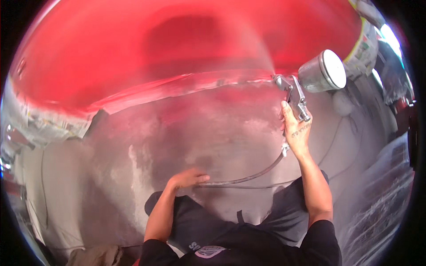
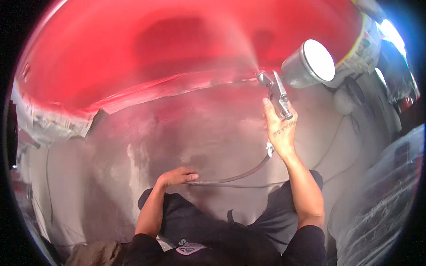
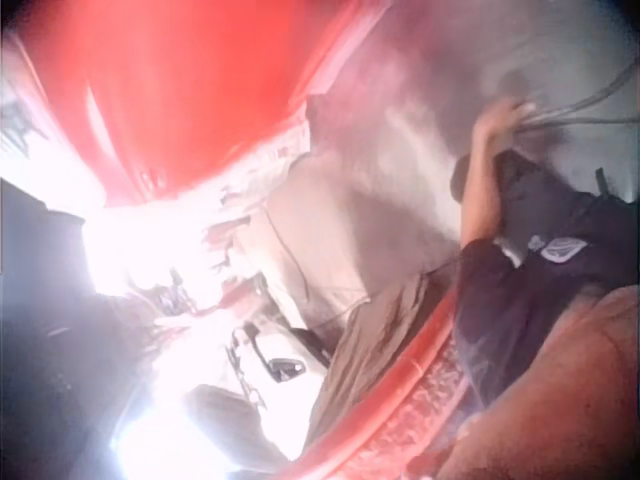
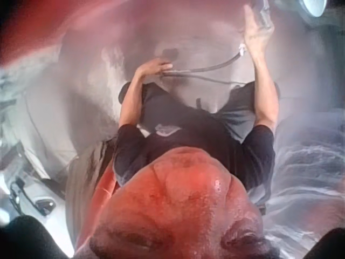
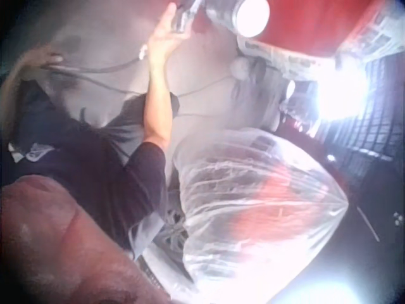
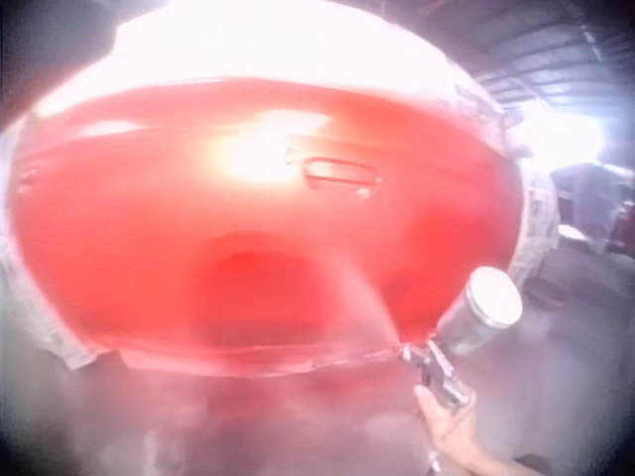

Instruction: The person prepares paint in a spray gun and then uses the spray gun to paint a car panel.

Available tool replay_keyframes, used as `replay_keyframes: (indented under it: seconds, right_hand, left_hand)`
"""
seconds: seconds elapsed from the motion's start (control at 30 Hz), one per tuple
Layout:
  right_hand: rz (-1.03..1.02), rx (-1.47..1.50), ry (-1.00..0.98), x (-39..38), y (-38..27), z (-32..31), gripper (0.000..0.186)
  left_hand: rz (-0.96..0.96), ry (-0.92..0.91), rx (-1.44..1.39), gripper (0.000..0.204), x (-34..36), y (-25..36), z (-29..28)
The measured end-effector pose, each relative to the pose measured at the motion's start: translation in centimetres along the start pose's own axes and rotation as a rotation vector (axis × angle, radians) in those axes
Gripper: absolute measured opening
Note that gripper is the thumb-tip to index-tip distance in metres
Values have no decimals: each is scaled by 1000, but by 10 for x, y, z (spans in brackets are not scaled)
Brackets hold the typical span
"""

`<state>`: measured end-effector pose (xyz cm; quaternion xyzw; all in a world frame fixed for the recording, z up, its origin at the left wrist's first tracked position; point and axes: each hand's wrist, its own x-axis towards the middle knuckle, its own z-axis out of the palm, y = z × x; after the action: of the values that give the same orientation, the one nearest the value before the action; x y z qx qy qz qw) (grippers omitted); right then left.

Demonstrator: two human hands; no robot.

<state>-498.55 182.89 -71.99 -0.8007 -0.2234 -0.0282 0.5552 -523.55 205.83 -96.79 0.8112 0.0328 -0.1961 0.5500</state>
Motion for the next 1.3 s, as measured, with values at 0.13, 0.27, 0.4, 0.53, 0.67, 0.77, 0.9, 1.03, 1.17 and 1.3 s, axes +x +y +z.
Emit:
replay_keyframes:
  seconds: [0.13,0.27,0.4,0.53,0.67,0.77,0.9,1.03,1.17,1.3]
  right_hand:
    - [10,-3,79,28,36,-76,29]
    - [21,-43,149,63,68,-140,30]
    - [110,-59,233,105,98,-198,30]
    - [100,-93,299,143,137,-270,32]
    - [128,-110,333,186,165,-323,33]
    - [122,-185,370,227,194,-362,34]
    - [76,-178,467,280,233,-404,41]
    - [74,-264,562,330,270,-455,44]
    - [-29,-386,671,346,273,-457,44]
    - [9,-270,578,307,237,-418,41]
  left_hand:
    - [-196,-189,-153,54,31,40,15]
    - [-118,-230,-264,48,65,69,13]
    - [-130,-77,-181,41,91,122,15]
    - [-161,-35,-181,42,129,181,39]
    - [-48,57,-78,43,169,229,58]
    - [-7,98,-30,43,205,266,67]
    - [34,130,-52,42,237,314,73]
    - [93,190,-79,40,266,340,90]
    - [121,260,-49,37,275,345,96]
    - [124,285,14,37,256,310,86]
